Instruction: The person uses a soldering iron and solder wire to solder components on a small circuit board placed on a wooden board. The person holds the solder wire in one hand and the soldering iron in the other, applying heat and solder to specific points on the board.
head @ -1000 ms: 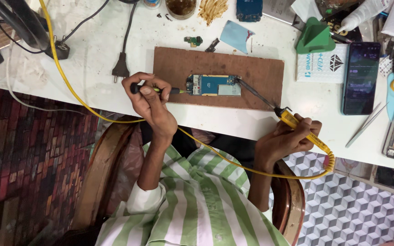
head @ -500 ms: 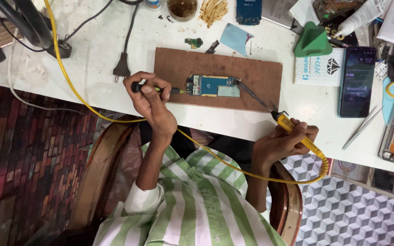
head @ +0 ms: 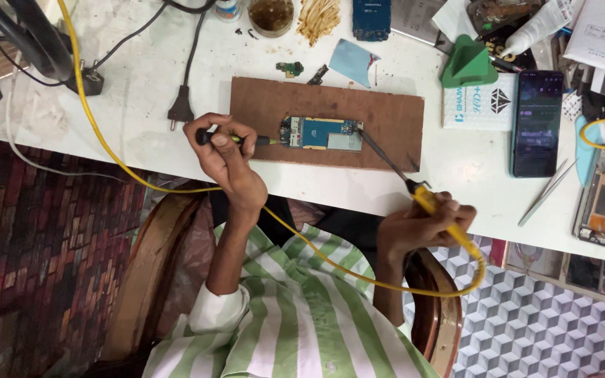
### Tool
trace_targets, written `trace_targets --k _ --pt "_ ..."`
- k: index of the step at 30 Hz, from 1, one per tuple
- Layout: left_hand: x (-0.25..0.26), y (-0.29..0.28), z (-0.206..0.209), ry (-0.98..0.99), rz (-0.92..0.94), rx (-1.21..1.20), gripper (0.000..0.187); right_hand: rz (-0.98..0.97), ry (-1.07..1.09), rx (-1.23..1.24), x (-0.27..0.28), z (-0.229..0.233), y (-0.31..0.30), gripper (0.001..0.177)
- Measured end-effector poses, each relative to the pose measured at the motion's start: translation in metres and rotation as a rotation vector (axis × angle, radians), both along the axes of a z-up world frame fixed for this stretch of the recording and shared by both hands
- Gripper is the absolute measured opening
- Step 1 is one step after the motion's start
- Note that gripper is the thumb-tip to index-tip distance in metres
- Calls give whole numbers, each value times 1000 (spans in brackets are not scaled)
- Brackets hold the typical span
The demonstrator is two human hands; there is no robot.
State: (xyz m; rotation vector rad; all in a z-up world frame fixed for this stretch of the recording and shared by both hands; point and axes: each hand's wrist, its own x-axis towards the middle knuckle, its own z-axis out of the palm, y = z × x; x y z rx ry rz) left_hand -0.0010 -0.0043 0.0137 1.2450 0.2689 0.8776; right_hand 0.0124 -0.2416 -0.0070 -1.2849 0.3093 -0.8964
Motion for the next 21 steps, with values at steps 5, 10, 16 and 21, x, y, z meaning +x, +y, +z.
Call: trace_targets --k 5,10,16,21 --pt "0 0 2 2 -2 40 39 140 -26 141 9 17 -4 27" --pt "-1 1 4 7 -10 31 39 117 -4 132 10 19 2 27" --pt "-1 1 4 18 3 42 40 108 -15 117 9 20 3 28" --pt "0 2 1 6 -5 56 38 102 -3 91 10 21 5 27"
